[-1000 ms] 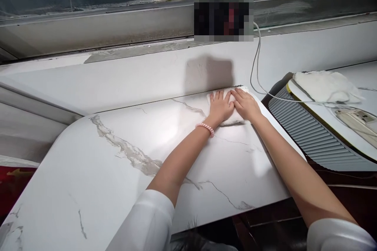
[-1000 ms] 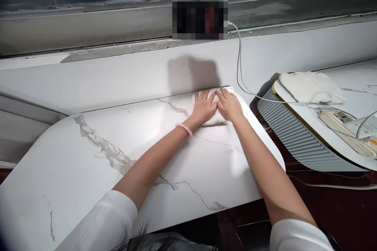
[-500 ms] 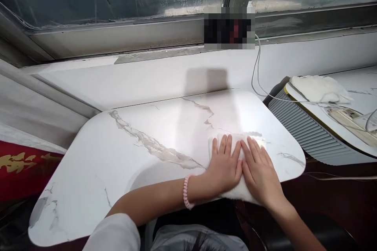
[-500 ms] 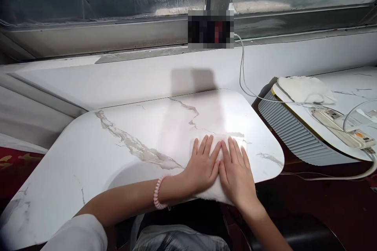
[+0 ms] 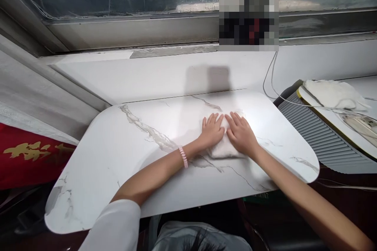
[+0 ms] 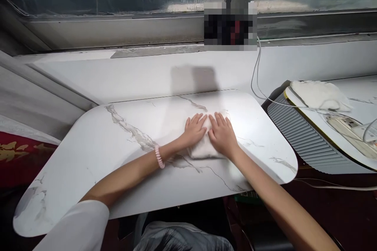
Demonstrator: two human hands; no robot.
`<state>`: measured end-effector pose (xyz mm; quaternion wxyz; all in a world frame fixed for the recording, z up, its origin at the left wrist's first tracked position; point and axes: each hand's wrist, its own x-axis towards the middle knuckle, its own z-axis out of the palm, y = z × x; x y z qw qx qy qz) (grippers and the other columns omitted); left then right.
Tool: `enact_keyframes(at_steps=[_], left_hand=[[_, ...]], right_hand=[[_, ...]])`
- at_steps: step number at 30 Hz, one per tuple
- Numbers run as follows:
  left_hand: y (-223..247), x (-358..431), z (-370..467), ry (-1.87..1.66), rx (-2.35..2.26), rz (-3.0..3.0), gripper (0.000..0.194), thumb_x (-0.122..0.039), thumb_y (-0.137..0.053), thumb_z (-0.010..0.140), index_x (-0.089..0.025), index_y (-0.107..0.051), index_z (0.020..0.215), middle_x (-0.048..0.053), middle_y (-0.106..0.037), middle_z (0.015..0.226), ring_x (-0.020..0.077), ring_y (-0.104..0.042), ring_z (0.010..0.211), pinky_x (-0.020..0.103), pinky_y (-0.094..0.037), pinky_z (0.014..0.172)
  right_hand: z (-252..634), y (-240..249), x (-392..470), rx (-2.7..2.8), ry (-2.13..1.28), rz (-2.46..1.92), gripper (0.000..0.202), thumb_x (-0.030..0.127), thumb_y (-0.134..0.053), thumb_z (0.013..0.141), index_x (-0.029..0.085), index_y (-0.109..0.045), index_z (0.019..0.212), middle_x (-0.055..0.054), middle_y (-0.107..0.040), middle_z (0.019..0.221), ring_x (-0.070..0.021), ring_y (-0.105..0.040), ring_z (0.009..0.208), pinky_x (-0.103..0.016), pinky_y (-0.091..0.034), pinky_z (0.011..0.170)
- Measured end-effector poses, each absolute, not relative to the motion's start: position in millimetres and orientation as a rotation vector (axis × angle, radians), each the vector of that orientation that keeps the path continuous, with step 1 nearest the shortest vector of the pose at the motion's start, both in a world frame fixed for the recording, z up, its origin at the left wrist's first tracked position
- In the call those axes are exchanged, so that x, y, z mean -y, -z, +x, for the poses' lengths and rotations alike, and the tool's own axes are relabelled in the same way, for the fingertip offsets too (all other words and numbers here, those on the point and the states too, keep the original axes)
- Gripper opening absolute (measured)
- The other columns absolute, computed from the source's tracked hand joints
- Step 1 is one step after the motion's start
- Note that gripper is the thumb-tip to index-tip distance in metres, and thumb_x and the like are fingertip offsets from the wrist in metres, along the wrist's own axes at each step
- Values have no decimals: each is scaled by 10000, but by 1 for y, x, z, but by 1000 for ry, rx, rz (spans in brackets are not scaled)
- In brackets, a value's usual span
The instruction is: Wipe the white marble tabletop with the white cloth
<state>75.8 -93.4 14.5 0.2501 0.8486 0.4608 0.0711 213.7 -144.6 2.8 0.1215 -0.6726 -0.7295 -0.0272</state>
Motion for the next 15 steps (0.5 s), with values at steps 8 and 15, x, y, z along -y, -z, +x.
enact_keyframes(at_steps=[8, 15], left_hand=[[-9, -5, 71, -573, -1491, 2461, 467, -219, -264, 978, -149, -459, 1396, 81, -471, 1461, 201, -370, 1369, 435, -193, 1187], [-8, -1, 64, -563, -1537, 2494, 466, -225, -278, 986, -144, -435, 1417, 91, -447, 1482, 215, -342, 1391, 441, -199, 1182]], right_hand=[[196, -5, 18, 2003, -12, -1945, 523, 255, -335, 915, 112, -487, 1395, -145, -466, 1470, -270, -369, 1384, -467, -268, 1132], [193, 0, 23, 2069, 43, -1941, 526, 261, -287, 944, 133, -438, 1432, -126, -413, 1513, -251, -337, 1406, -470, -272, 1130]])
